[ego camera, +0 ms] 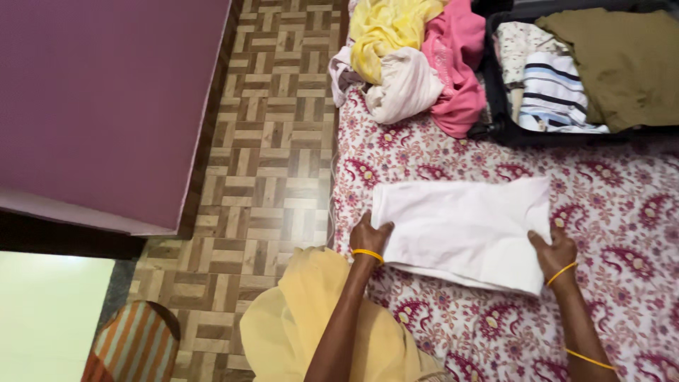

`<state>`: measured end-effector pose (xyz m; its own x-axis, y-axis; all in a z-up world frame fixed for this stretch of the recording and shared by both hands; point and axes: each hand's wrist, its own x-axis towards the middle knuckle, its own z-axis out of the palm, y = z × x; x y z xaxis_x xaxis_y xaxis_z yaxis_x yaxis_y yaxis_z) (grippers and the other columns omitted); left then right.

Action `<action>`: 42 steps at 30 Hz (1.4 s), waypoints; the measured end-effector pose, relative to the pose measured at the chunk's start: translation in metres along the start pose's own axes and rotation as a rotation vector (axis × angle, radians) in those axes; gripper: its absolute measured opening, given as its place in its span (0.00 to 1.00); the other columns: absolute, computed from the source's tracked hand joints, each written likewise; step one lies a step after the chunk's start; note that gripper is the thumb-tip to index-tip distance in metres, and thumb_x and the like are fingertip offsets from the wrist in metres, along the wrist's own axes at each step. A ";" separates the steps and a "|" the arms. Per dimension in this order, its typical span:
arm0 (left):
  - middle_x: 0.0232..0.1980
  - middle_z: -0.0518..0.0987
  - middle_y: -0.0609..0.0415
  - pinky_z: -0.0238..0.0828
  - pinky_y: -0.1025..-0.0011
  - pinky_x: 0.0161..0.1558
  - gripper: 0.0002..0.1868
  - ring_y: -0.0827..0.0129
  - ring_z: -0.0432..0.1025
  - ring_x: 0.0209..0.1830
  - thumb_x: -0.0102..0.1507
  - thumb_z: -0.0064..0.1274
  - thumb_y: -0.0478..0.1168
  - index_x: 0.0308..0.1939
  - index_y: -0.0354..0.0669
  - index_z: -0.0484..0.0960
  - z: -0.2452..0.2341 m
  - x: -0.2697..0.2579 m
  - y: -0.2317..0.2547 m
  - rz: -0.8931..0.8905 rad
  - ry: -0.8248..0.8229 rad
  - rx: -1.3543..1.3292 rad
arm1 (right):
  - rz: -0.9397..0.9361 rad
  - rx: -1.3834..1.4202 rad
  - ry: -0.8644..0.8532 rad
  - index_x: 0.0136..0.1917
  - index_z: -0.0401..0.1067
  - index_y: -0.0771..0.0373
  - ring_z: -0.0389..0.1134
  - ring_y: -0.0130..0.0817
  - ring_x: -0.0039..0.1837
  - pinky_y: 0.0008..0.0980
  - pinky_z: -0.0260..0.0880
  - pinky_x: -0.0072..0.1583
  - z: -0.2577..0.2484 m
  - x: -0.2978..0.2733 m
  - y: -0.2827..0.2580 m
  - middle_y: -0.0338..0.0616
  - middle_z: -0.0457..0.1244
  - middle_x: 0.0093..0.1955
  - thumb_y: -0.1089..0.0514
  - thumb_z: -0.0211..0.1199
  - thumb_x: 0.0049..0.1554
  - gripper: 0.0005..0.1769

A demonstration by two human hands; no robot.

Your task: The person folds a white garment by hand on a bed, smoothing the fabric and folding the sides. The person then lifts the folded garment and places it into an open suitcase on the bed.

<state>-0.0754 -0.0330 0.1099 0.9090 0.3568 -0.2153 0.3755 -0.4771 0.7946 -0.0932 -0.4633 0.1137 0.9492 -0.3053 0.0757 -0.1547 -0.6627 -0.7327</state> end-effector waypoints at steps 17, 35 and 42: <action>0.42 0.83 0.33 0.76 0.52 0.50 0.28 0.42 0.79 0.44 0.55 0.63 0.53 0.48 0.34 0.79 0.072 -0.009 -0.070 0.064 -0.142 0.379 | 0.534 0.061 -0.141 0.51 0.79 0.73 0.70 0.41 0.42 0.41 0.69 0.46 0.041 -0.043 0.043 0.54 0.71 0.45 0.42 0.71 0.55 0.29; 0.47 0.84 0.49 0.76 0.71 0.46 0.25 0.68 0.77 0.41 0.56 0.54 0.29 0.59 0.30 0.79 -0.065 0.004 -0.098 -0.100 -0.134 -1.027 | 0.269 0.797 -0.200 0.63 0.71 0.76 0.71 0.31 0.47 0.28 0.73 0.51 0.066 -0.043 -0.089 0.44 0.70 0.52 0.63 0.64 0.60 0.19; 0.52 0.84 0.46 0.76 0.70 0.49 0.31 0.65 0.78 0.46 0.54 0.53 0.28 0.64 0.29 0.74 -0.207 0.037 -0.157 -0.185 0.099 -1.026 | 0.126 0.610 -0.347 0.61 0.73 0.74 0.70 0.29 0.44 0.31 0.71 0.47 0.199 -0.041 -0.211 0.45 0.71 0.49 0.61 0.63 0.60 0.18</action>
<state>-0.1385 0.2210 0.0946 0.8168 0.4407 -0.3723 0.1319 0.4856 0.8642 -0.0454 -0.1748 0.1299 0.9824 -0.0518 -0.1796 -0.1842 -0.1052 -0.9772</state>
